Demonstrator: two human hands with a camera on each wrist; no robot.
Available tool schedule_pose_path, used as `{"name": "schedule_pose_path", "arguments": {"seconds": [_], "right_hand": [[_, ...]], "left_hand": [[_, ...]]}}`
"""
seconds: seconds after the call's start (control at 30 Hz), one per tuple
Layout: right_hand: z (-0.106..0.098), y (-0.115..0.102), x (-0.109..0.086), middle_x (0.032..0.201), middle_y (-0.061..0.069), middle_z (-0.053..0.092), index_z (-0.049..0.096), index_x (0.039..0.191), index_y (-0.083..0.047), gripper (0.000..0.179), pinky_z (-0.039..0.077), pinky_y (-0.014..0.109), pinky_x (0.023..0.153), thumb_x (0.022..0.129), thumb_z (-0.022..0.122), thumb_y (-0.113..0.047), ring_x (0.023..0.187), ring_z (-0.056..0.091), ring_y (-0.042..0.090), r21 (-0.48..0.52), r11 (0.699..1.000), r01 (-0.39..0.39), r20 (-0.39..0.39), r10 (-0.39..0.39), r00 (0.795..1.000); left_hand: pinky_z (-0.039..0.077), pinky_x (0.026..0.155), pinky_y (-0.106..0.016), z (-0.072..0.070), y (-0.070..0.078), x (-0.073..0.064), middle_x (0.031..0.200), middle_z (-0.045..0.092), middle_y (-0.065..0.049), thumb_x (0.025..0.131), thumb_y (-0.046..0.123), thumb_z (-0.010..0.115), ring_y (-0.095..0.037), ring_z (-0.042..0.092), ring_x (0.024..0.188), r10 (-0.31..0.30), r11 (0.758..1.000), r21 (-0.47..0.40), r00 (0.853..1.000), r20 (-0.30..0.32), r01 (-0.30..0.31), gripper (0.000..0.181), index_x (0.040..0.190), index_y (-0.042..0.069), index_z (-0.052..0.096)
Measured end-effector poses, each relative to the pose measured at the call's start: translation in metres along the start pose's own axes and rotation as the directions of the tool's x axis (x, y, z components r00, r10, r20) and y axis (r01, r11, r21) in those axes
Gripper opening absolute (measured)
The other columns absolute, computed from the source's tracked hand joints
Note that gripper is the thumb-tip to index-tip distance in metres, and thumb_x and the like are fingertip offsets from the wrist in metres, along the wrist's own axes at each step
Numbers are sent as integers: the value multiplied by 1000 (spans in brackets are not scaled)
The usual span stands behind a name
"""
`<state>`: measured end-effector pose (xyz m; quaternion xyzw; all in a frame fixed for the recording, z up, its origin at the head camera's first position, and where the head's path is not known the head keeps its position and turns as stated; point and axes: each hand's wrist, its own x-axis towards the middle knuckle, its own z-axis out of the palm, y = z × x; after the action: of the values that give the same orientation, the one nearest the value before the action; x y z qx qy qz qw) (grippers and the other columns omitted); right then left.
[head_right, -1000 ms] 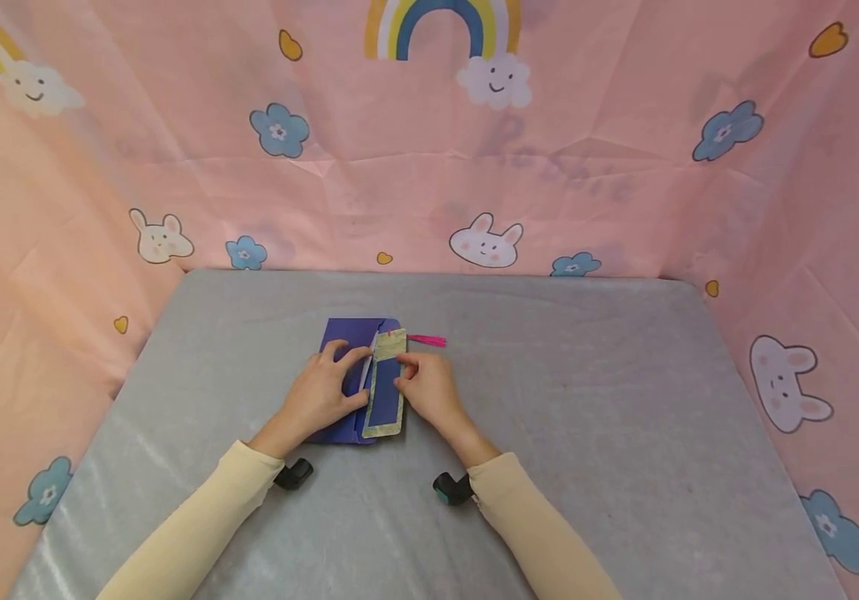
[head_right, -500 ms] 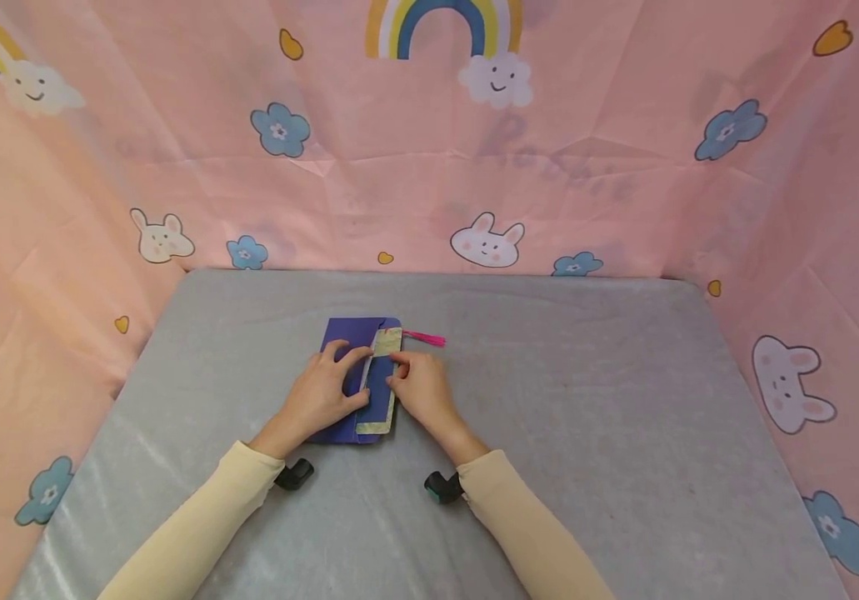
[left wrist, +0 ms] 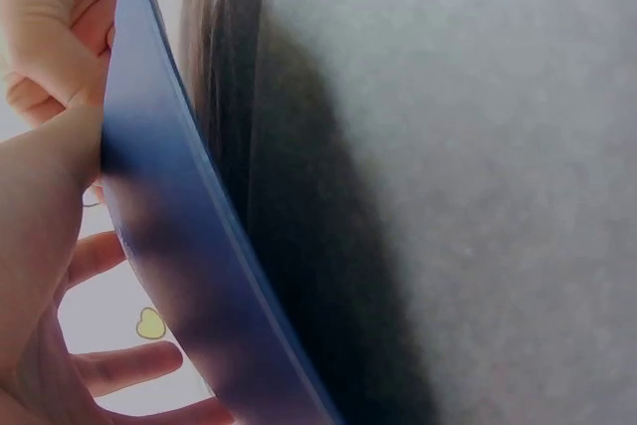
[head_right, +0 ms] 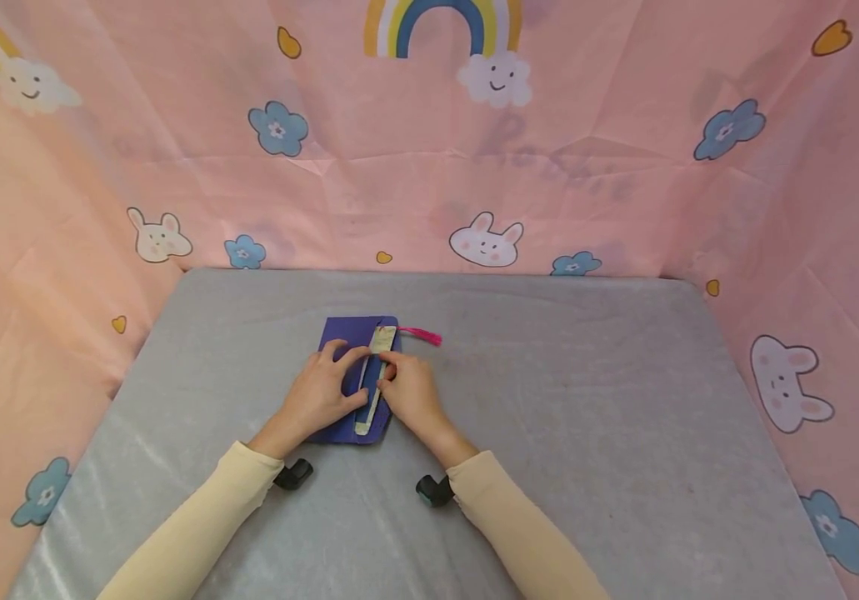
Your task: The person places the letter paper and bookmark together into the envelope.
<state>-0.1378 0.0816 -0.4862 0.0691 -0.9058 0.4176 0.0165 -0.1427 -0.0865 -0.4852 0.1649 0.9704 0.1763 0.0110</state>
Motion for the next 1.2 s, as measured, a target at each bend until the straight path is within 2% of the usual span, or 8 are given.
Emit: {"name": "schedule_pose_path", "arguments": {"seconds": [0.1, 0.23, 0.47, 0.57, 0.73, 0.93, 1.07, 1.2], "right_hand": [[5, -4, 0, 72, 6, 69, 69, 118, 1, 43, 40, 19, 54, 75, 74, 2, 56, 51, 6, 13, 1000, 9, 3, -9, 1000], [9, -5, 0, 72, 6, 67, 67, 121, 2, 46, 39, 20, 54, 75, 70, 5, 55, 50, 7, 57, 998, -21, 1, 21, 1000], [10, 0, -1, 77, 5, 61, 44, 144, -2, 73, 48, 23, 60, 76, 66, 9, 58, 56, 7, 200, 974, -108, 28, 104, 994], [10, 3, -1, 79, 7, 62, 38, 149, -1, 77, 50, 24, 61, 77, 66, 10, 57, 58, 7, 230, 967, -112, 49, 103, 993], [8, 5, -1, 77, 5, 62, 37, 149, 0, 78, 50, 22, 61, 77, 64, 11, 56, 57, 6, 273, 958, -93, 79, 74, 994], [4, 10, 0, 77, 9, 58, 34, 151, 1, 79, 52, 23, 61, 77, 57, 15, 58, 56, 8, 358, 926, -121, 146, 72, 987], [3, 11, 1, 79, 10, 58, 29, 154, -3, 83, 54, 25, 62, 78, 59, 15, 58, 56, 10, 366, 918, -151, 172, 93, 981], [2, 10, 0, 79, 10, 58, 25, 156, -4, 85, 53, 24, 61, 80, 61, 13, 58, 56, 9, 334, 932, -139, 167, 87, 982]], "left_hand": [[56, 82, -58, 0, -1, -1, 144, 46, -20, 83, 38, 73, -45, 55, 118, -2, 1000, 1, 1000, 0, 2, 62, 141, 31, 51], [55, 83, -58, -1, -1, -1, 145, 46, -21, 83, 38, 73, -46, 55, 119, -5, 1000, -1, 1000, 1, 5, 63, 141, 30, 52], [54, 87, -60, 0, 0, -1, 145, 46, -21, 84, 38, 72, -47, 53, 122, -10, 1000, -9, 1000, 4, 10, 61, 141, 30, 52], [54, 86, -60, 0, -1, 0, 145, 46, -21, 84, 38, 72, -47, 54, 122, -7, 1000, -11, 1000, 3, 7, 61, 141, 31, 52], [55, 86, -59, -1, -2, 0, 144, 47, -21, 84, 37, 72, -46, 55, 119, -1, 1000, -14, 1000, -6, 0, 60, 140, 31, 52], [54, 86, -58, -3, 0, -1, 143, 48, -22, 83, 36, 73, -46, 56, 116, 3, 1000, -7, 1000, -21, -3, 61, 140, 29, 53], [54, 87, -57, -3, 1, -1, 143, 48, -22, 83, 36, 73, -45, 56, 116, 6, 1000, -3, 1000, -18, -6, 62, 141, 29, 53], [53, 89, -57, -2, 1, -1, 143, 48, -22, 83, 36, 73, -45, 56, 116, 8, 1000, -2, 1000, -18, -8, 61, 141, 30, 53]]}}
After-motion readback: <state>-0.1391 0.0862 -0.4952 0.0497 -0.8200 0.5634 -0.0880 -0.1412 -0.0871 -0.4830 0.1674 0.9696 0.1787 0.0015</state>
